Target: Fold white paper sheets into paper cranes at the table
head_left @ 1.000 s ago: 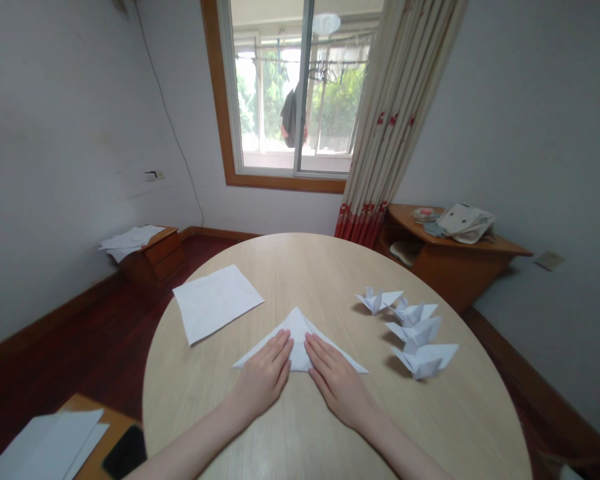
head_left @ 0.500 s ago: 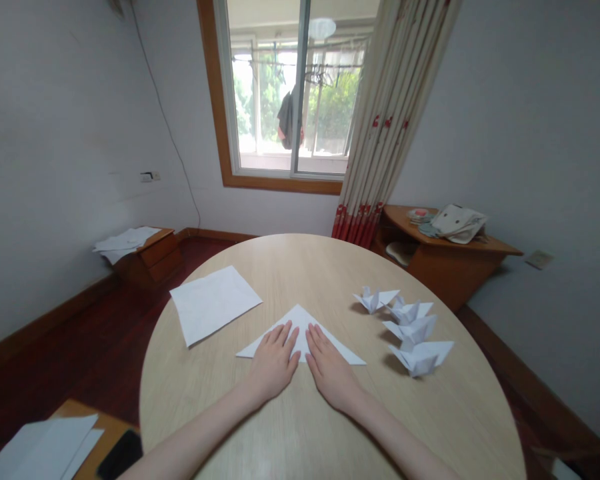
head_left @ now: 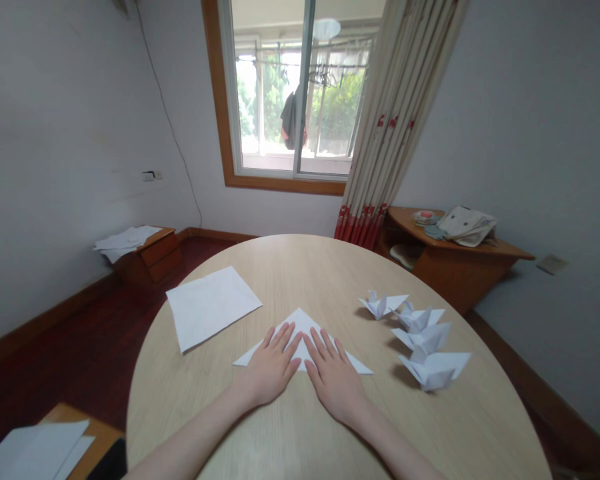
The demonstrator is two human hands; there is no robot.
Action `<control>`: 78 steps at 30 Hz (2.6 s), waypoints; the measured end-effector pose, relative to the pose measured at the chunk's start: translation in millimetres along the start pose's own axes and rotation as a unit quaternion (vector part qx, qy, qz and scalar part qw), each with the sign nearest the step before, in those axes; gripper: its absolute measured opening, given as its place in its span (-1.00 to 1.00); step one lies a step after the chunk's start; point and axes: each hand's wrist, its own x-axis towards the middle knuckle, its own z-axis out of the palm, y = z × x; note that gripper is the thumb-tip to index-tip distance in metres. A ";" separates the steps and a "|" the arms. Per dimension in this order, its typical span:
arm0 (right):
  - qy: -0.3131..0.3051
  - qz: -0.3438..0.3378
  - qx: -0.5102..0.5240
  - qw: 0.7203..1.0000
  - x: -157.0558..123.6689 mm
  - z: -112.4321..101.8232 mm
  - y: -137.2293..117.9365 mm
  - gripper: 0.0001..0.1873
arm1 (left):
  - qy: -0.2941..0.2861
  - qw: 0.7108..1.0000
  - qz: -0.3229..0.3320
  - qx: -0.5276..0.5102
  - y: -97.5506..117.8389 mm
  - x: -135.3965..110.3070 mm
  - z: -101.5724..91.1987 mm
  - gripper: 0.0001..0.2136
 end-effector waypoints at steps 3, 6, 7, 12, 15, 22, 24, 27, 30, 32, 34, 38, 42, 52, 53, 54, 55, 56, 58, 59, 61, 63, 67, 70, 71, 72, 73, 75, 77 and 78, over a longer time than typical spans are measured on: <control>-0.006 0.000 0.011 1.000 -0.7 -1.5 5.6 -0.43 | -0.014 1.000 -0.001 -0.002 -1.8 -0.4 -3.6 -0.49; -0.003 0.000 0.016 1.000 -0.7 -1.0 8.8 -0.42 | -0.019 1.000 -0.011 -0.008 -2.8 -1.2 -8.0 -0.48; -0.001 0.002 0.018 1.000 -0.6 -0.2 9.4 -0.41 | -0.021 1.000 -0.014 -0.012 -3.2 -1.4 -9.1 -0.48; 0.021 0.017 0.026 0.999 -0.5 4.2 14.0 -0.32 | -0.027 0.998 -0.031 -0.039 -6.5 -1.8 -9.6 -0.43; 0.029 0.035 0.027 0.999 -0.9 4.2 17.0 -0.27 | -0.030 0.998 -0.036 -0.047 -9.8 -1.8 -8.9 -0.39; 0.000 0.032 0.028 0.999 -3.0 -3.4 22.5 -0.29 | -0.054 0.996 -0.036 -0.053 -19.6 -3.5 -15.4 -0.33; -0.007 0.031 0.030 0.999 -4.1 -6.1 26.1 -0.31 | -0.065 0.996 -0.031 -0.058 -22.4 -3.9 -17.4 -0.35; -0.010 0.036 0.033 0.999 -5.4 -8.3 31.5 -0.30 | -0.067 0.996 -0.027 -0.061 -26.5 -4.3 -18.8 -0.39; -0.006 0.031 0.034 0.999 -5.3 -6.7 35.6 -0.30 | -0.051 0.997 -0.018 -0.062 -29.2 -4.6 -19.0 -0.42; -0.003 0.025 0.032 0.999 -4.3 -3.0 39.6 -0.34 | -0.049 0.997 -0.016 -0.061 -30.1 -4.8 -18.7 -0.41; -0.009 0.022 0.031 0.999 -2.7 2.5 46.3 -0.39 | -0.049 0.997 -0.016 -0.061 -30.8 -4.9 -17.8 -0.41; 0.002 0.025 0.044 0.999 0.9 15.2 65.6 -0.42 | -0.037 0.997 -0.010 -0.066 -33.5 -5.4 -13.6 -0.43; 0.018 0.074 0.034 0.997 2.9 21.6 78.1 -0.43 | -0.032 0.997 -0.012 -0.068 -35.2 -5.5 -11.0 -0.43; 0.055 0.091 0.015 0.994 7.7 21.1 60.1 -0.43 | -0.050 0.993 -0.043 -0.094 -25.8 -3.0 -21.0 -0.43; 0.060 0.095 0.015 0.994 8.1 21.3 58.3 -0.43 | -0.045 0.993 -0.043 -0.098 -25.4 -2.9 -21.4 -0.44; 0.064 0.098 0.017 0.993 8.3 21.2 56.9 -0.44 | -0.042 0.993 -0.044 -0.101 -25.1 -2.8 -21.7 -0.44; 0.068 0.100 0.022 0.992 8.4 20.7 55.6 -0.44 | -0.040 0.993 -0.047 -0.105 -24.9 -2.6 -22.0 -0.44; 0.071 0.101 0.028 0.992 8.3 19.8 54.6 -0.44 | -0.038 0.992 -0.049 -0.108 -24.7 -2.5 -22.4 -0.44; 0.076 0.101 0.044 0.991 7.7 16.9 52.6 -0.45 | -0.032 0.991 -0.056 -0.115 -24.3 -2.3 -23.2 -0.44; 0.077 0.102 0.052 0.990 7.4 15.1 51.5 -0.45 | -0.026 0.991 -0.059 -0.118 -24.0 -2.3 -23.7 -0.44; 0.079 0.106 0.062 0.989 6.8 11.1 49.2 -0.45 | -0.012 0.990 -0.064 -0.124 -23.0 -2.2 -24.5 -0.44; 0.078 0.112 0.070 0.988 6.4 7.5 46.9 -0.45 | 0.005 0.988 -0.072 -0.139 -21.3 -2.4 -25.4 -0.44; 0.078 0.115 0.087 0.986 6.1 2.3 43.7 -0.47 | 0.046 0.969 -0.111 -0.216 -16.0 -3.4 -27.4 -0.46; 0.080 0.116 0.098 0.985 6.0 0.6 42.4 -0.47 | 0.073 0.952 -0.125 -0.269 -12.5 -3.8 -28.8 -0.50; 0.082 0.117 0.101 0.985 6.1 0.6 42.3 -0.47 | 0.082 0.948 -0.125 -0.281 -11.8 -3.7 -29.2 -0.51; 0.086 0.118 0.104 0.984 6.2 0.9 42.4 -0.47 | 0.092 0.943 -0.125 -0.293 -11.3 -3.5 -29.8 -0.53; 0.090 0.118 0.108 0.983 6.5 1.5 42.7 -0.47 | 0.103 0.938 -0.125 -0.305 -11.0 -3.1 -30.6 -0.54; 0.098 0.115 0.118 0.981 7.1 3.5 43.9 -0.47 | 0.128 0.924 -0.131 -0.335 -10.5 -2.4 -32.8 -0.56; 0.109 0.105 0.129 0.980 7.9 6.1 45.6 -0.48 | 0.151 0.905 -0.139 -0.374 -9.8 -1.7 -35.6 -0.59; 0.116 0.096 0.136 0.979 8.3 7.5 46.6 -0.48 | 0.162 0.893 -0.143 -0.394 -9.3 -1.4 -36.9 -0.60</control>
